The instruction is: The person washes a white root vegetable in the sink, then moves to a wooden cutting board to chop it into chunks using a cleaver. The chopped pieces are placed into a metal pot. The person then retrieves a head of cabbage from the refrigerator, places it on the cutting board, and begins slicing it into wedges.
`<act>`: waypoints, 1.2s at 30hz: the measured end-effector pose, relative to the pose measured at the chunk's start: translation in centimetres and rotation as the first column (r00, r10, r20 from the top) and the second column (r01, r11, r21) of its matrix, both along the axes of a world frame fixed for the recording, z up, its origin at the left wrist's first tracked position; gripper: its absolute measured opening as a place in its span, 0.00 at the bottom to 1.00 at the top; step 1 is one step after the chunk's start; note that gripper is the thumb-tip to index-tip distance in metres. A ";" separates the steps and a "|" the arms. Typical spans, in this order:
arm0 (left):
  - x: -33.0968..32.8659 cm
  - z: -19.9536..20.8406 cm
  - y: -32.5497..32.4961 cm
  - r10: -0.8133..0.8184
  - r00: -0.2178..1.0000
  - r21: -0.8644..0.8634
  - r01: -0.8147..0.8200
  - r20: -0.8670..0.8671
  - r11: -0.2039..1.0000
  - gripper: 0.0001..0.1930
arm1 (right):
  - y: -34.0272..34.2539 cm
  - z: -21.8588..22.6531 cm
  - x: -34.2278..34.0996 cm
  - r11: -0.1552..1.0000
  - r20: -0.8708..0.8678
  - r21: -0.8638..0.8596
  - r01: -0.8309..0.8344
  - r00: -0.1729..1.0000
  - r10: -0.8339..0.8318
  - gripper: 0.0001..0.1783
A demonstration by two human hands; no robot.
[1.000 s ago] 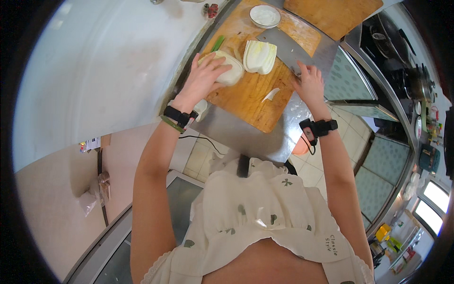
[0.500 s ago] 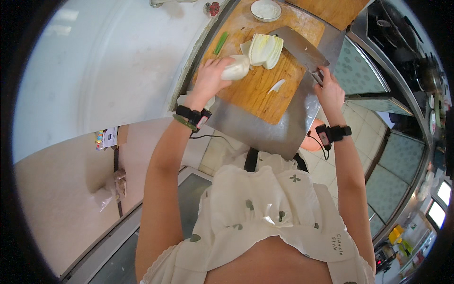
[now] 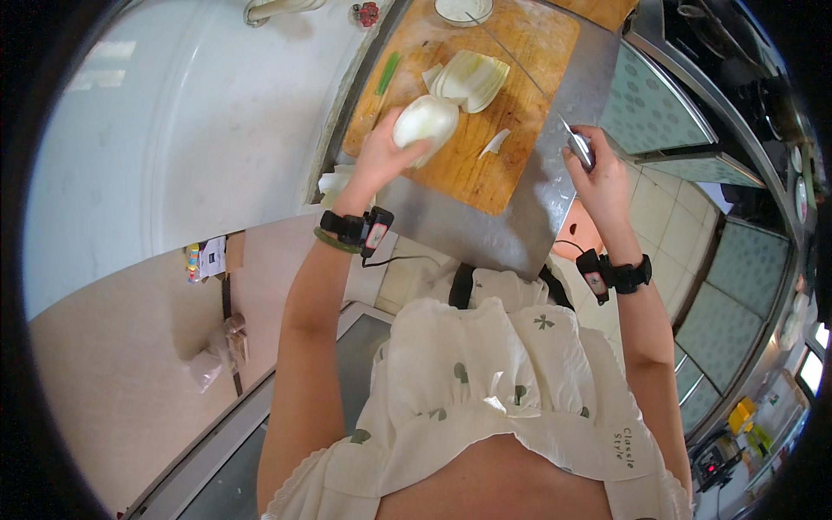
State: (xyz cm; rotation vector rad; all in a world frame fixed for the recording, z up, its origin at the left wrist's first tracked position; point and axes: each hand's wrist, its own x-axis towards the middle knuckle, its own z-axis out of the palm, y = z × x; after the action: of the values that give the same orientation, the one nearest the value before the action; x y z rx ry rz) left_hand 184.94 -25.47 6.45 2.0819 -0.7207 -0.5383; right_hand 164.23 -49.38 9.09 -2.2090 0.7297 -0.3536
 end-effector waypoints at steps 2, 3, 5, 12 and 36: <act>0.1 0.1 -0.2 0.020 0.994 -0.075 -0.028 -0.110 0.997 0.27 | 0.3 0.1 0.0 1.000 0.046 0.011 -0.023 0.999 0.022 0.14; 0.1 0.5 -0.3 0.042 0.966 -0.059 -0.059 -0.254 0.997 0.27 | 0.3 0.1 -0.1 0.999 0.068 0.015 -0.034 0.997 0.033 0.14; 0.0 1.4 -0.2 0.089 0.848 -0.014 -0.113 -0.523 0.994 0.26 | 0.1 -0.2 0.0 0.999 0.056 0.000 -0.041 0.998 0.041 0.15; 0.0 -1.6 1.4 0.131 0.748 -0.035 -0.201 -0.651 0.979 0.27 | 0.2 -2.5 2.5 0.970 0.014 -0.243 0.026 1.000 -0.024 0.18; 0.0 -0.8 1.2 -0.124 0.732 -0.326 -0.141 -0.670 0.935 0.34 | -6.1 -10.4 8.8 0.781 -0.088 -0.607 -0.148 0.989 0.120 0.23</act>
State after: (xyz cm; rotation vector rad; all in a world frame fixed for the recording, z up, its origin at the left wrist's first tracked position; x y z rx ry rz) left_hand 184.97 -24.28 5.66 1.3793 -0.3258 -1.0184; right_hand 173.01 -55.44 -1.33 -2.8773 0.5133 -0.5278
